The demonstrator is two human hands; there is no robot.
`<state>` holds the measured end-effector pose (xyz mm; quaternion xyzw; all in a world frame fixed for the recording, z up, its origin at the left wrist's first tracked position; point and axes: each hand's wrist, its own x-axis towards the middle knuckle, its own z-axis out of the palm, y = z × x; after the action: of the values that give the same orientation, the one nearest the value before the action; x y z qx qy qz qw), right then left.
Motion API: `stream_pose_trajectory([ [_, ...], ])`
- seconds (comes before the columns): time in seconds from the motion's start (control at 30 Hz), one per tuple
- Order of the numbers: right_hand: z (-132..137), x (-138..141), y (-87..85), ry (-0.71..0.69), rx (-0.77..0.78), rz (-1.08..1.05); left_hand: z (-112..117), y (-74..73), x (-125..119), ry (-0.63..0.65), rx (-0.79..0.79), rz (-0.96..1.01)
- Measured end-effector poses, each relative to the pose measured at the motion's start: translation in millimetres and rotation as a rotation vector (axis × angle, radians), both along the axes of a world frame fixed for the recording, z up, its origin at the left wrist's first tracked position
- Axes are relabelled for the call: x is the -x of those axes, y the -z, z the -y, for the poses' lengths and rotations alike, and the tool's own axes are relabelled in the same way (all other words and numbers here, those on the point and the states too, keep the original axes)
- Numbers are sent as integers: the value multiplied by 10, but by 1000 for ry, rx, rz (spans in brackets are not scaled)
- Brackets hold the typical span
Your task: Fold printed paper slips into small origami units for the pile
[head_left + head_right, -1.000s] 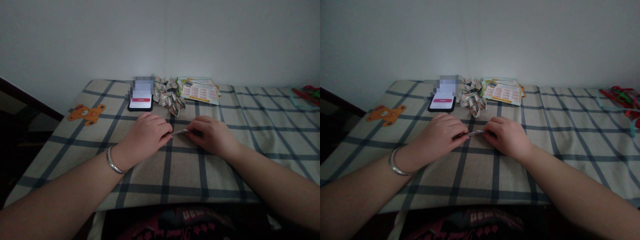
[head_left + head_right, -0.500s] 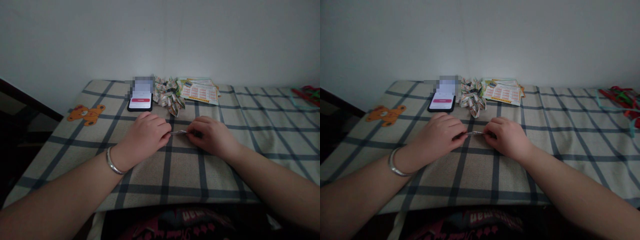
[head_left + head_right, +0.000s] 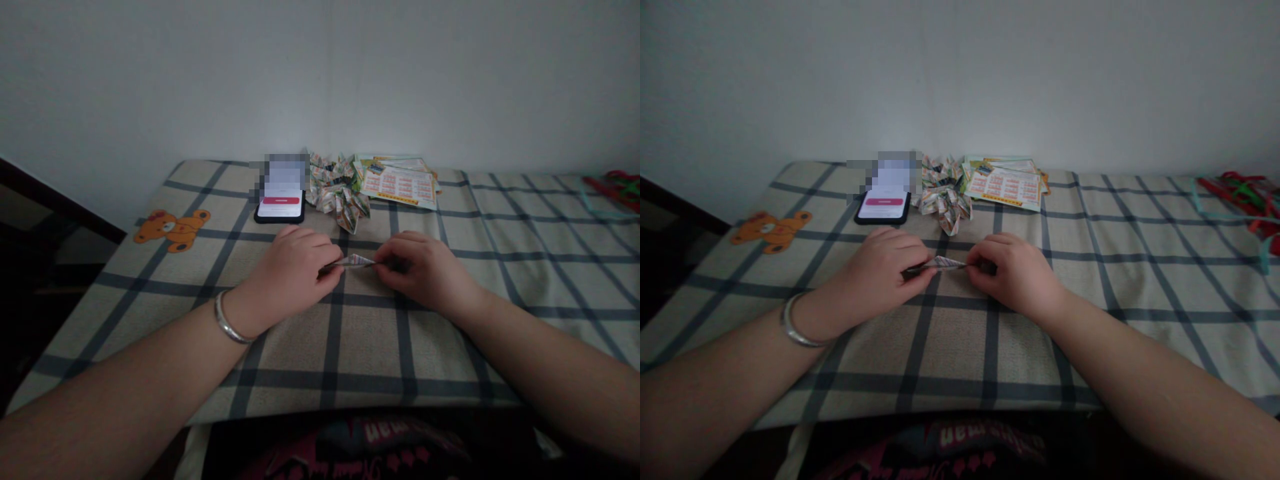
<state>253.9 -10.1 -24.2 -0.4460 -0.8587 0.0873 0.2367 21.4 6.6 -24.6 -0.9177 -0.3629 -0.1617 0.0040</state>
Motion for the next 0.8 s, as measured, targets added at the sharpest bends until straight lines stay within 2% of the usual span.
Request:
stream_pose_trajectory([
  [0.1, 11, 20, 24, 1, 10, -34, -13, 21, -19, 35, 16, 68],
  [0.2, 10, 33, 44, -64, -25, -53, -14, 41, -31, 81, 12, 158],
  [0.3, 3, 40, 51, -94, -50, -110, 3, 53, -43, 73, 22, 226],
  [0.6, -24, 26, 133, 22, 253, -395, -22, 84, -76, 18, 168, 335],
  [0.7, -36, 25, 148, 23, 261, -405, -21, 86, -81, 44, 170, 377],
  [0.8, -33, 35, 125, 10, 195, -349, -17, 80, -76, 82, 175, 412],
])
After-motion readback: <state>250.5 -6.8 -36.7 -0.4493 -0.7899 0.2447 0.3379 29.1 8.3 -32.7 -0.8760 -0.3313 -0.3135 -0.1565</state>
